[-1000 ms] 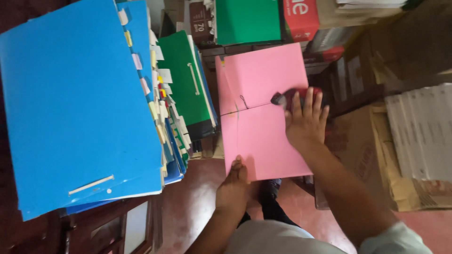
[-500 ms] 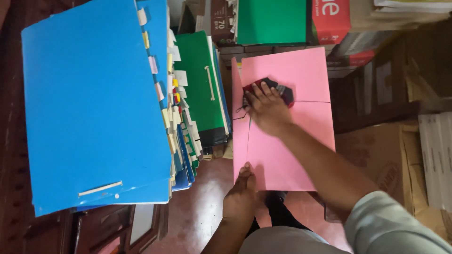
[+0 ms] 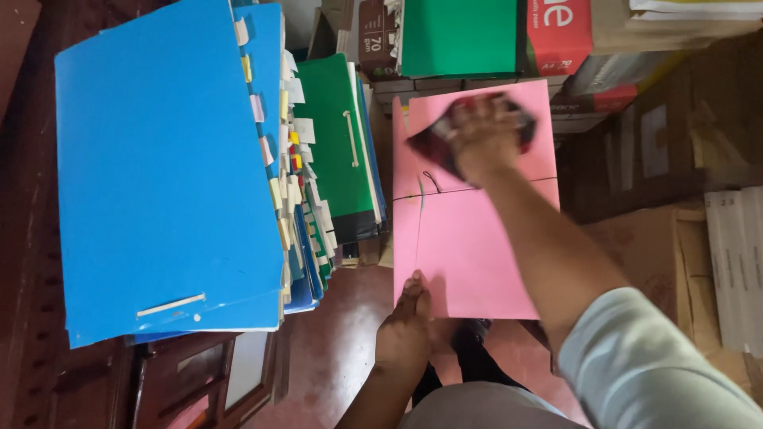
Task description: Cleaning folders with a cloth and placing them on a shelf.
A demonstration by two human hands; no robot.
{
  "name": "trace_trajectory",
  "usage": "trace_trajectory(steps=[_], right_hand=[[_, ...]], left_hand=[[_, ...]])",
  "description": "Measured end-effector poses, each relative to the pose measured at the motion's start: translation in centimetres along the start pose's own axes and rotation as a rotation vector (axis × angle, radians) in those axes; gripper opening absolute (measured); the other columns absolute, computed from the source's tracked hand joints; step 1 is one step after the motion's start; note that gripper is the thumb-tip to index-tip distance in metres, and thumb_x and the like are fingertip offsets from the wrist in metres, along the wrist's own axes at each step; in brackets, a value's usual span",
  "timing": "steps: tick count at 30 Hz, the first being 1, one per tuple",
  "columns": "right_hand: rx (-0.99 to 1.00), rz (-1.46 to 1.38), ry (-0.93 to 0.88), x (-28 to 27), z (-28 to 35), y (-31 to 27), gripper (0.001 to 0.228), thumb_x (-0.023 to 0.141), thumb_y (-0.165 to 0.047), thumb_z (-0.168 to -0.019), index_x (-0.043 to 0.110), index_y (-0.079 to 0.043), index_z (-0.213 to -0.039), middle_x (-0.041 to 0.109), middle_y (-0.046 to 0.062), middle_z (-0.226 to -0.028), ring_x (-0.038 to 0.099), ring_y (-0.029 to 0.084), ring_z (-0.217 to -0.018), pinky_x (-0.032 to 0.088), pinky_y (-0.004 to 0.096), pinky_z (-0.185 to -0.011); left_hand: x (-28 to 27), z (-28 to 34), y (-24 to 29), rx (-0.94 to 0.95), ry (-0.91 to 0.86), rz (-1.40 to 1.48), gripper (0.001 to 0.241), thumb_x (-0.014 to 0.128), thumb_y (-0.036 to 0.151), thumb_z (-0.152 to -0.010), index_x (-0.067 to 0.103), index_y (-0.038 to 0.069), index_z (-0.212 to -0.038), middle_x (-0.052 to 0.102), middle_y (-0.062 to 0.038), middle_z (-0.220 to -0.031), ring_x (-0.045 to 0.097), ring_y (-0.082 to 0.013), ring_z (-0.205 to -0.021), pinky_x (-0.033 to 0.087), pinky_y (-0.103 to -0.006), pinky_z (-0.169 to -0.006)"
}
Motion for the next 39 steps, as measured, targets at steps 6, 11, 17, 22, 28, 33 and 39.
trace_trajectory(steps=[6,11,17,22,28,33,39], right_hand=[[-0.135,-0.435,0.167,1.8,3.6,-7.2,0.062,0.034,-0.037,-0.104,0.034,-0.009,-0.159,0.030,0.013,-0.167,0.019,0.042,-0.154,0.015,0.059,-0.120],[-0.054,-0.064,0.058,2.4,5.0,-1.5,0.058,0.042,-0.041,-0.100,0.045,-0.019,-0.153,0.034,0.011,-0.166,0.022,0.048,-0.151,0.034,0.069,-0.105],[0.556,-0.321,-0.028,6.2,10.8,7.5,0.066,0.026,-0.059,-0.105,0.020,-0.034,-0.166,0.006,0.004,-0.175,-0.008,0.040,-0.157,-0.007,0.065,-0.123],[0.474,-0.202,0.093,3.3,14.1,0.7,0.063,0.028,-0.041,-0.105,0.033,-0.012,-0.161,0.020,0.018,-0.170,0.012,0.045,-0.154,0.018,0.068,-0.115],[0.074,-0.279,-0.184,3.1,20.3,-9.9,0.066,0.025,-0.054,-0.104,0.018,-0.029,-0.165,0.005,0.004,-0.175,0.002,0.039,-0.158,0.008,0.059,-0.126],[-0.054,-0.252,0.350,1.8,26.3,-8.6,0.053,0.051,-0.050,-0.097,0.053,-0.037,-0.149,0.047,-0.004,-0.160,0.038,0.030,-0.151,0.030,0.049,-0.122],[0.099,-0.201,0.267,2.7,29.3,-2.8,0.049,0.044,-0.049,-0.102,0.050,-0.039,-0.150,0.048,-0.006,-0.160,0.039,0.027,-0.152,0.033,0.048,-0.123]], left_hand=[[2.4,0.9,-0.5,0.007,-0.009,-0.084,0.058,0.064,0.000,-0.079,0.051,-0.003,-0.136,0.056,-0.021,-0.148,0.063,-0.0238,-0.129,0.060,-0.0283,-0.082],[2.9,0.9,-0.5,0.043,-0.047,-0.061,0.065,0.073,0.002,-0.070,0.049,-0.005,-0.130,0.052,-0.023,-0.149,0.058,-0.0265,-0.133,0.056,-0.0286,-0.093],[3.8,1.0,-0.7,0.061,0.158,-0.237,0.035,0.060,0.018,-0.089,0.062,0.009,-0.123,0.064,-0.013,-0.142,0.067,-0.0186,-0.121,0.061,-0.0245,-0.074],[3.8,0.7,-0.6,0.115,0.194,-0.255,0.036,0.059,0.014,-0.089,0.062,0.008,-0.124,0.064,-0.015,-0.141,0.070,-0.0201,-0.118,0.062,-0.0256,-0.074],[4.1,0.6,-1.1,0.011,0.327,-0.430,0.022,0.059,0.016,-0.084,0.061,0.025,-0.104,0.075,0.000,-0.113,0.074,-0.0120,-0.069,0.057,-0.0294,-0.046],[3.7,1.1,-1.0,0.099,0.324,-0.388,0.009,0.054,0.016,-0.089,0.056,0.025,-0.092,0.071,0.002,-0.086,0.073,-0.0131,-0.068,0.056,-0.0261,-0.047],[2.6,1.0,-0.3,0.177,0.287,-0.223,0.019,0.059,0.015,-0.091,0.063,0.011,-0.109,0.070,-0.015,-0.130,0.072,-0.0222,-0.113,0.060,-0.0276,-0.083]])
Point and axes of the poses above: each hand's wrist, its own z-axis away from the middle knuckle, its own x-axis out of the palm, y = z × x, the point moved 9 cm from there along -z, towards the middle knuckle
